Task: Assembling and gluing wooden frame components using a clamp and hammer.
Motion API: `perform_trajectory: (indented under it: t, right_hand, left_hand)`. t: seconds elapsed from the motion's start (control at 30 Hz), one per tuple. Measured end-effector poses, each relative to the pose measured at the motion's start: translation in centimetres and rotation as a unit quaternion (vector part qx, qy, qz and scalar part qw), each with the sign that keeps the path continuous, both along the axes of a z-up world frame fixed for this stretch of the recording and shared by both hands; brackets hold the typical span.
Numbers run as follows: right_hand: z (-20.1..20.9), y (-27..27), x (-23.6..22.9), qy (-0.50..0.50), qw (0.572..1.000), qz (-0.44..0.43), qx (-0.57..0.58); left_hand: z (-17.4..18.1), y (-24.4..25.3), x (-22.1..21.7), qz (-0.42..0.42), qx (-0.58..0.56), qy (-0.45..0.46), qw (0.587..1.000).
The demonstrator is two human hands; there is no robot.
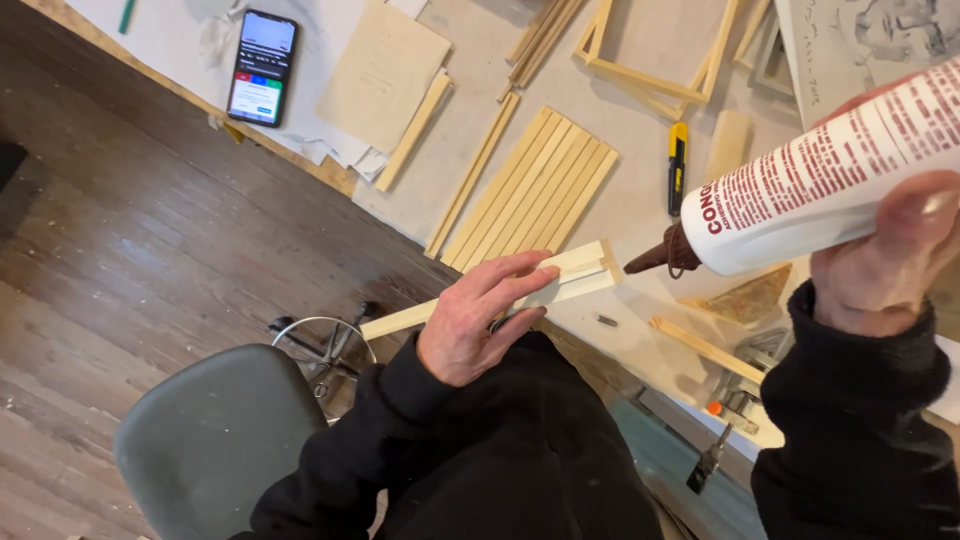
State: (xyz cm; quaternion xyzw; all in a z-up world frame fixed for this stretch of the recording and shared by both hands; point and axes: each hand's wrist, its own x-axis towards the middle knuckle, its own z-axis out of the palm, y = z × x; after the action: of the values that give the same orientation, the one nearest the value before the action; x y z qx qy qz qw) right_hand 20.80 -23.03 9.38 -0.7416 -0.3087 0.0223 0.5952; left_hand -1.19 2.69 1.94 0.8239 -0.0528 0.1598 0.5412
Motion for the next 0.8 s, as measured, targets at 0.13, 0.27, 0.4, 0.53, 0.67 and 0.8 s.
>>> perform_trajectory:
  t: [0.13,0.27,0.4,0.53,0.67,0.8]
  right_hand:
    - [-1.2,-1.4,-0.1,0.003,1.0,-0.009,-0.012]
    - [-2.7,-2.7,0.1,0.047,0.998,-0.001,0.039]
    - [-2.3,-3.0,-0.1,0.061,0.997,-0.016,0.049]
    - [-1.8,-2.9,-1.0,0.031,0.999,-0.026,0.022]
    - [-2.4,-3.7,-1.1,0.043,0.998,-0.019,0.042]
    - [-3.3,-4.8,-0.8,0.068,0.995,-0.014,0.065]
  left_hand:
    - [0.7,0.0,-0.5,-0.003,0.023,-0.002,1.0]
    - [1.2,0.0,-0.8,-0.01,0.028,-0.005,1.0]
    - [1.4,0.0,-0.9,-0.017,0.027,-0.004,0.999]
    - [1.5,0.0,-0.9,-0.023,0.03,-0.008,0.999]
    - [1.8,0.1,-1.1,-0.026,0.031,-0.006,0.999]
    - [1.7,0.2,-1.1,-0.028,0.036,0.0,0.999]
